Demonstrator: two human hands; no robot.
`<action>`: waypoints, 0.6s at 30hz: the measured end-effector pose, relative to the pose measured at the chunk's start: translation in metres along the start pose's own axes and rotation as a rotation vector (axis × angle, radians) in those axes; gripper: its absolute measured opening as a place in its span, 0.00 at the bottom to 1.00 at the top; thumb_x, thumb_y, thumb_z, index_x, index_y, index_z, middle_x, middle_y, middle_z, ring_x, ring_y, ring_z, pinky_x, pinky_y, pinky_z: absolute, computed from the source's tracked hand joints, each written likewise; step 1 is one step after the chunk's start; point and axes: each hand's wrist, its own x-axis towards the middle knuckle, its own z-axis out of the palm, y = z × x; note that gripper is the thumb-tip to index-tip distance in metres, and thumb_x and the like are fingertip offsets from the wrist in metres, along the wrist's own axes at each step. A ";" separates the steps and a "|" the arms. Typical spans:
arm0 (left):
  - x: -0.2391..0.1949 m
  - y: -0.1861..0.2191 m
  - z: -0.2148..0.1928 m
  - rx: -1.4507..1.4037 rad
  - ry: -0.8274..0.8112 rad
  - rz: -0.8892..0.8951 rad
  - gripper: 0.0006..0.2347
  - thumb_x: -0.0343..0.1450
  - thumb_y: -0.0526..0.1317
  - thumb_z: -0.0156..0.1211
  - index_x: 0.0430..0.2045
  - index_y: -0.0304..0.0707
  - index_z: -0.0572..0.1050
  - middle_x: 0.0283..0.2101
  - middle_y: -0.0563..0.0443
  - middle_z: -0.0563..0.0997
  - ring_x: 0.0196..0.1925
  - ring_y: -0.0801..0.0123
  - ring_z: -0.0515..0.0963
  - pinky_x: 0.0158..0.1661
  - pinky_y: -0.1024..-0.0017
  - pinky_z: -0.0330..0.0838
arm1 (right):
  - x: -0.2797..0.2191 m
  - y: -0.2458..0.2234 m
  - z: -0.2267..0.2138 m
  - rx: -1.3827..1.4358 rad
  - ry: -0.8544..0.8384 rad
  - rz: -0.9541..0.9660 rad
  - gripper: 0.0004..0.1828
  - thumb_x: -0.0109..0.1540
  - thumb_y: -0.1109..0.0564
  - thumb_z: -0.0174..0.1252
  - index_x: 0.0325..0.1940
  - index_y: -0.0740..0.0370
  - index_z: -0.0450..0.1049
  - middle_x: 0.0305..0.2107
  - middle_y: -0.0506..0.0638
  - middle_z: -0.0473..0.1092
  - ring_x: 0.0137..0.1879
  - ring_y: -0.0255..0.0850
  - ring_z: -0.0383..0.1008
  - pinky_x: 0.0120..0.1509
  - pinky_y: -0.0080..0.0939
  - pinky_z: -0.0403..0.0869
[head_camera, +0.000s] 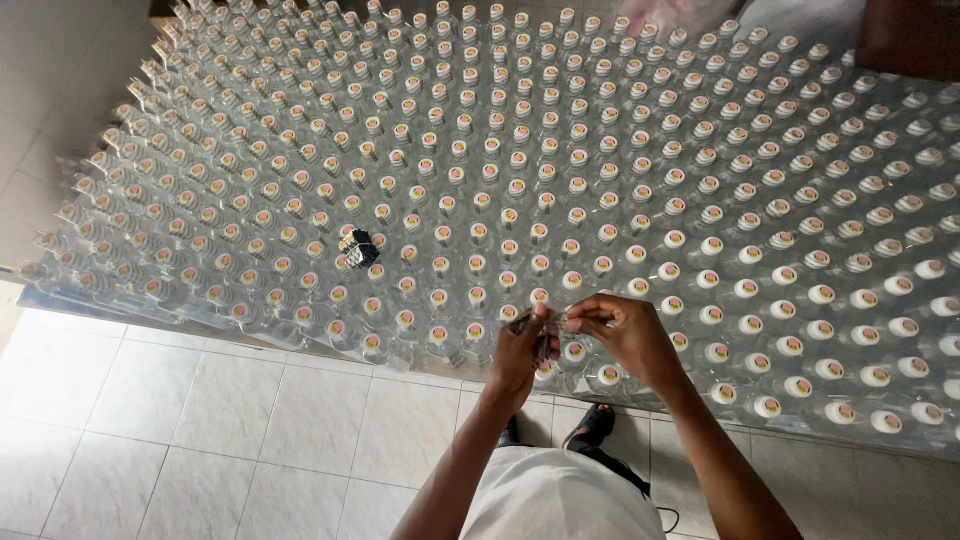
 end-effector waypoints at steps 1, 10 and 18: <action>-0.005 0.004 0.005 0.003 -0.003 -0.001 0.15 0.74 0.47 0.63 0.31 0.29 0.78 0.26 0.42 0.77 0.23 0.62 0.80 0.21 0.72 0.78 | -0.003 -0.002 -0.003 0.002 0.004 0.000 0.08 0.58 0.60 0.68 0.42 0.59 0.82 0.31 0.54 0.83 0.38 0.37 0.80 0.50 0.41 0.77; -0.005 -0.004 0.019 0.056 -0.210 -0.205 0.12 0.77 0.44 0.61 0.31 0.32 0.76 0.26 0.48 0.73 0.28 0.61 0.83 0.28 0.68 0.81 | -0.010 -0.007 -0.034 -0.142 -0.105 0.039 0.12 0.62 0.57 0.64 0.50 0.53 0.76 0.34 0.51 0.84 0.40 0.42 0.82 0.56 0.45 0.73; 0.000 0.004 0.055 0.157 -0.157 -0.117 0.11 0.68 0.35 0.72 0.37 0.26 0.78 0.23 0.46 0.74 0.20 0.66 0.80 0.19 0.73 0.76 | 0.009 -0.004 -0.070 -0.262 -0.172 -0.193 0.03 0.57 0.58 0.67 0.33 0.55 0.78 0.32 0.49 0.83 0.43 0.46 0.81 0.54 0.42 0.76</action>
